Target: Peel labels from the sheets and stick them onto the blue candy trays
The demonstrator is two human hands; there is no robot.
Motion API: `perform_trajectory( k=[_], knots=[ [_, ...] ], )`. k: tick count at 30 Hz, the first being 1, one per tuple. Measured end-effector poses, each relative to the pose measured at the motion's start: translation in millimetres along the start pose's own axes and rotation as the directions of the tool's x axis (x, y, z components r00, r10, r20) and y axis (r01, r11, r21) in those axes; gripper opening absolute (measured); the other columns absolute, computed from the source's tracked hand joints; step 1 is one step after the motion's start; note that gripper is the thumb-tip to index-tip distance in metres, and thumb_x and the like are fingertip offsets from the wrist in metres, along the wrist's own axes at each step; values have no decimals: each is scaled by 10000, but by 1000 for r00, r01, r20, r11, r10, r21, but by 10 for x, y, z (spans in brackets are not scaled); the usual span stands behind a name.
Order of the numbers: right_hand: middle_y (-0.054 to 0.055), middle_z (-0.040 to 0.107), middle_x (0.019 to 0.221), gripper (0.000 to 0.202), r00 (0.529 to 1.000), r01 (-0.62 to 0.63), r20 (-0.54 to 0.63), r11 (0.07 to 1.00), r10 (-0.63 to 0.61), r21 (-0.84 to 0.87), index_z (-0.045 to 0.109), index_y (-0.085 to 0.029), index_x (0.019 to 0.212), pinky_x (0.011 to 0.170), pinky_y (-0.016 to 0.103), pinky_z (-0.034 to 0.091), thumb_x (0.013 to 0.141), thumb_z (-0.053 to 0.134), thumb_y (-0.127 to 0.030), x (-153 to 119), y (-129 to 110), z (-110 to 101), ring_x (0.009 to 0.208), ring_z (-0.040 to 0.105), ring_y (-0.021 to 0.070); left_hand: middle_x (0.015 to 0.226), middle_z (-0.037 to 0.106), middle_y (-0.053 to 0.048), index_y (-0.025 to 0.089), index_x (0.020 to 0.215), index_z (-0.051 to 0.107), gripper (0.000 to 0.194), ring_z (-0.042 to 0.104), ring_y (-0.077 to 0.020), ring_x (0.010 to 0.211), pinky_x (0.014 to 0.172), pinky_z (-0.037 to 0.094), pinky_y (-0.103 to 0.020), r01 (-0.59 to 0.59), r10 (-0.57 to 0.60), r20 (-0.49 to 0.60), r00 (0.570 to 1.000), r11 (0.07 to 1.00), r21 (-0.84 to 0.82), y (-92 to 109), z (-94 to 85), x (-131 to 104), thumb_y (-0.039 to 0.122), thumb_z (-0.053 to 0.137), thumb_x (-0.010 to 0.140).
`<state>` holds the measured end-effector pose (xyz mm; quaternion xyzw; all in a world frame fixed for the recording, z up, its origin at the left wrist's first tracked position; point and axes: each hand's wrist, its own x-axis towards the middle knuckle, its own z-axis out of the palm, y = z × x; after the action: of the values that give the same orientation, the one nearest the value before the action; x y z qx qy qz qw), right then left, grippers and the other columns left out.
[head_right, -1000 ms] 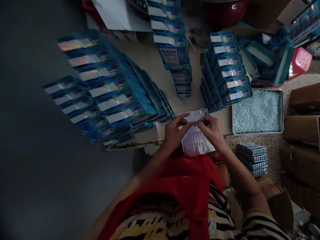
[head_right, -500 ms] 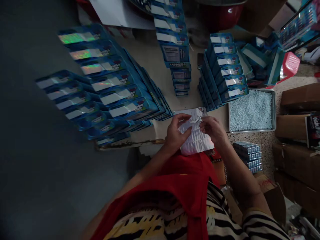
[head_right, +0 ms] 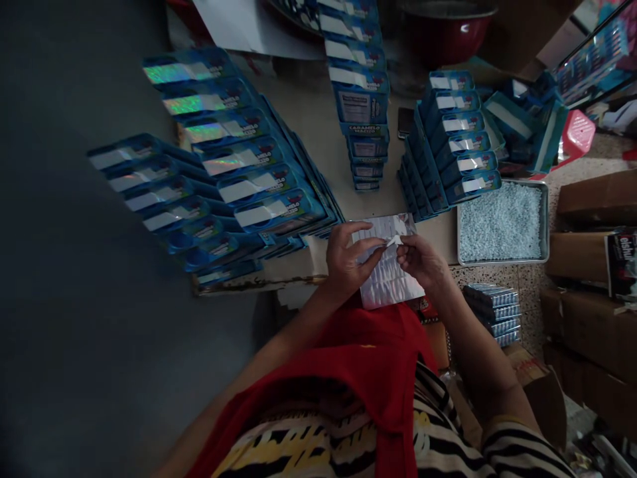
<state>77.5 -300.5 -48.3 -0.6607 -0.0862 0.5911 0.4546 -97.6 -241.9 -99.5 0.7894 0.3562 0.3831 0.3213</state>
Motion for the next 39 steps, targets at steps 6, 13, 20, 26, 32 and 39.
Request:
perform_trajectory(
  k=[6,13,20,26,32,39],
  knots=[
    [-32,617,558,260,988,-148,-18,981,152,127,597,-212,676,454,210,429,650,814,-351,-26,32,28,459,498,91,1052,722,-83,251,866,767,114,661,-250,1035,974,528,-441,73,-70,26,997,983,-170,-24,-16,-35,349,737,914],
    [6,666,721,219,873,476,195,689,-448,-546,716,-228,827,646,280,466,921,680,-423,-87,-72,-83,680,588,160,701,672,-38,200,710,716,380,627,-168,623,583,527,-296,767,-428,638,640,399,-502,8,-142,-85,560,835,733],
    [53,745,915,200,666,673,515,135,-540,-727,764,-286,932,880,382,479,1007,588,-343,-142,-264,-89,873,637,224,667,620,-70,225,634,598,489,558,-169,554,490,503,-326,920,-168,917,362,-92,-380,98,-256,-161,656,824,677],
    [-18,603,607,161,782,503,214,390,-586,-772,682,-219,706,605,295,388,860,675,-266,-224,-259,5,588,517,134,1038,754,-117,225,908,679,413,719,-223,850,726,614,-374,848,-403,825,397,-181,-497,57,-60,-279,515,867,683],
    [-34,601,510,222,938,263,0,711,-348,-652,690,-206,653,452,249,313,785,768,-367,-180,-264,-45,450,460,92,1259,728,-129,230,1106,676,506,719,-249,1095,924,594,-430,787,-558,672,488,-52,-615,-17,118,-244,587,811,775],
    [-40,591,480,369,961,190,-94,869,-260,-458,655,-195,631,416,210,308,674,914,-454,-129,-185,-59,420,451,64,1189,752,-110,201,1116,695,372,706,-228,1082,972,562,-395,682,-562,458,689,290,-671,127,185,-168,321,803,781]
  ],
)
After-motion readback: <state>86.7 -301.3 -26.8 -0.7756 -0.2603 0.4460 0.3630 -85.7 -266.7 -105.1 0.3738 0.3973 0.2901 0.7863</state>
